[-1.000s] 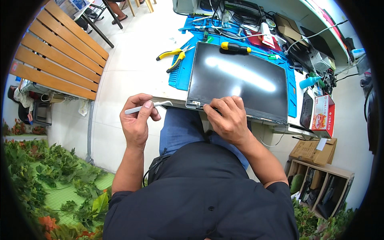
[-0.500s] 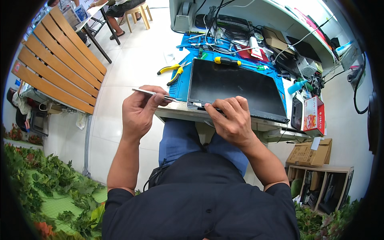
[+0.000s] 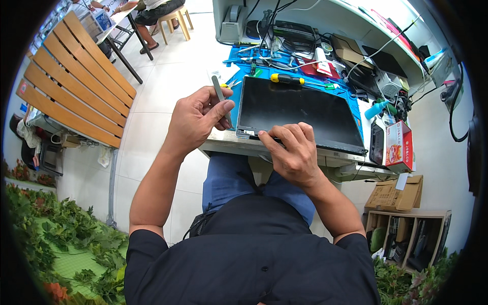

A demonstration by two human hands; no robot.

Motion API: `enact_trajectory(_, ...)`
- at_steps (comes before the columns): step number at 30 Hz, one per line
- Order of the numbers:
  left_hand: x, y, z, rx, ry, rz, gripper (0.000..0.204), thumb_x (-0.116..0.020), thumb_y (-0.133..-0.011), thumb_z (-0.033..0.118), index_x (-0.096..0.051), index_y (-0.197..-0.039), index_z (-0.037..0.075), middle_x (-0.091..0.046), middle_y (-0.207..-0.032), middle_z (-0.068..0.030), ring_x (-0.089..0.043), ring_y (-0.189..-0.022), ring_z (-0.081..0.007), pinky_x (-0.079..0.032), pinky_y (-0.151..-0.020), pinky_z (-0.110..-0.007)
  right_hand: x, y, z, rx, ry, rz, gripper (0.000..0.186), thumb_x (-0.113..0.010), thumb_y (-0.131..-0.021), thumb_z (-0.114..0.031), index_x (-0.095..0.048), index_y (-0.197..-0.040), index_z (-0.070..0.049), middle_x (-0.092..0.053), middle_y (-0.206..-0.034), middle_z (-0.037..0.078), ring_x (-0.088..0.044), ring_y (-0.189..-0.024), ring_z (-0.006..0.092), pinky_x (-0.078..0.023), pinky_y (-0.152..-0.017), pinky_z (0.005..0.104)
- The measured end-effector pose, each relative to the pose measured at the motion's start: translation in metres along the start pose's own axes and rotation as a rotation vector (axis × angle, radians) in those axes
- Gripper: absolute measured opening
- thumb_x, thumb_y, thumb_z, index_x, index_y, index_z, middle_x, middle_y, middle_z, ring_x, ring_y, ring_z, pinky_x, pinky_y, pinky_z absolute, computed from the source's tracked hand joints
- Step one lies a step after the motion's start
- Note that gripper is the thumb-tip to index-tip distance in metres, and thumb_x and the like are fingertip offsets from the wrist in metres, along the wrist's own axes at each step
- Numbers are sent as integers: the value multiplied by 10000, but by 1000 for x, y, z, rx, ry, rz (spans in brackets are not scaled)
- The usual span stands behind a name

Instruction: The person applies a liquid from a small blue bottle to a connector, then uses a thin metal tool to pry and manipulate parts on the lower edge of a laptop screen panel.

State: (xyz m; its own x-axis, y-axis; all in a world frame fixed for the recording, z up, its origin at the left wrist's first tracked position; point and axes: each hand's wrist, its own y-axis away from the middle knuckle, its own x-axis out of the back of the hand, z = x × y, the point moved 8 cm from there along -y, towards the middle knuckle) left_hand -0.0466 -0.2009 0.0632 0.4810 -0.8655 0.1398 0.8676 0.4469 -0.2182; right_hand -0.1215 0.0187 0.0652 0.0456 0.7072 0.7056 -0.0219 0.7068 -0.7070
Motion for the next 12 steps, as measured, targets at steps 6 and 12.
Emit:
enact_trajectory(6,-6,-5,4,-25,-84,0,362,-795,-1092,215,-744,-1341,-44,-755,-798,-58,-755,-671,-117,-616,-613,-257,1,-2,1,-1,2,21,393,-781,-823,-46,-811,-1213,-83,-701,-1101,28,-685,-971,213,-463,-931,422)
enact_trajectory(12,-11,-9,11,-42,-177,-14,338,-808,-1082,188,-759,-1326,-40,-765,-802,-62,-745,-660,-108,-608,-602,-253,1,0,2,-6,3,32,401,-802,-819,-60,-808,-1219,-86,-708,-1098,29,-688,-976,208,-465,-935,423)
